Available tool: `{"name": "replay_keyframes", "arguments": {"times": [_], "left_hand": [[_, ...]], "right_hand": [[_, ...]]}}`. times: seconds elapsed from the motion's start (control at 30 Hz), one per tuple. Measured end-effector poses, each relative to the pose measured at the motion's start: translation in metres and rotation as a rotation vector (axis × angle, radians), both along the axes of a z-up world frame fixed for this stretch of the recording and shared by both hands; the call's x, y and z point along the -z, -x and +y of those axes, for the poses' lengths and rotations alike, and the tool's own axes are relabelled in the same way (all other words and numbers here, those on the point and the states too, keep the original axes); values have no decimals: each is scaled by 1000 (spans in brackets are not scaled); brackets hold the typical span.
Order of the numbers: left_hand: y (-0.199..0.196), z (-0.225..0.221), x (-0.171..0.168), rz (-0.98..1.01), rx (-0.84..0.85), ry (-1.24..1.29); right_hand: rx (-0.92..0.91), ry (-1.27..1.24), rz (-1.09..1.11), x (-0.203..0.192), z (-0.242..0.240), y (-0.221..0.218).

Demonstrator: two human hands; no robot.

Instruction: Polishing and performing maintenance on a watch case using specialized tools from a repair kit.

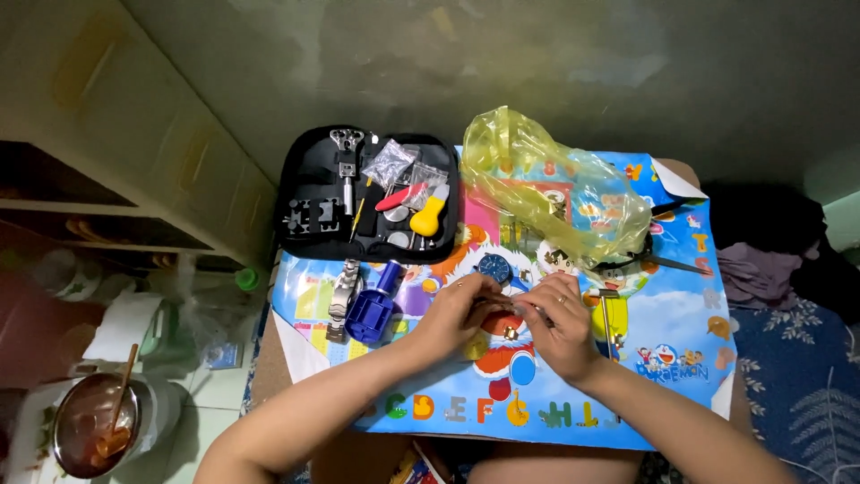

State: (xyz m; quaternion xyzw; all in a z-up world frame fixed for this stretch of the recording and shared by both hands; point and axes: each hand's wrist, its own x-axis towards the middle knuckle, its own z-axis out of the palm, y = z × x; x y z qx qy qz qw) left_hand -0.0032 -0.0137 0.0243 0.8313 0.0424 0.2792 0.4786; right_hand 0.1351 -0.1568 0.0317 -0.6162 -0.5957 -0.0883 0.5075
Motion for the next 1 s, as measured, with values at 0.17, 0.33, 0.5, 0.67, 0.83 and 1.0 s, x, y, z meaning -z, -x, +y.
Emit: {"name": "replay_keyframes", "arguments": {"times": [0.17, 0.33, 0.5, 0.67, 0.83, 1.0], "left_hand": [[-2, -2, 4, 15, -23, 47], [-4, -1, 2, -16, -142, 101], [-8, 2, 16, -92, -234, 211], [-5, 5, 18, -95, -264, 241], [-4, 14, 15, -154, -299, 279], [-3, 25, 17, -267, -379, 350]], "right_hand": [[-7, -17, 13, 2, 1, -2], [-63, 32, 43, 14, -2, -8], [-148, 129, 89, -1, -6, 1], [-65, 210, -12, -7, -2, 1], [-12, 209, -45, -4, -3, 0], [-58, 190, -66, 10, -9, -2]]}}
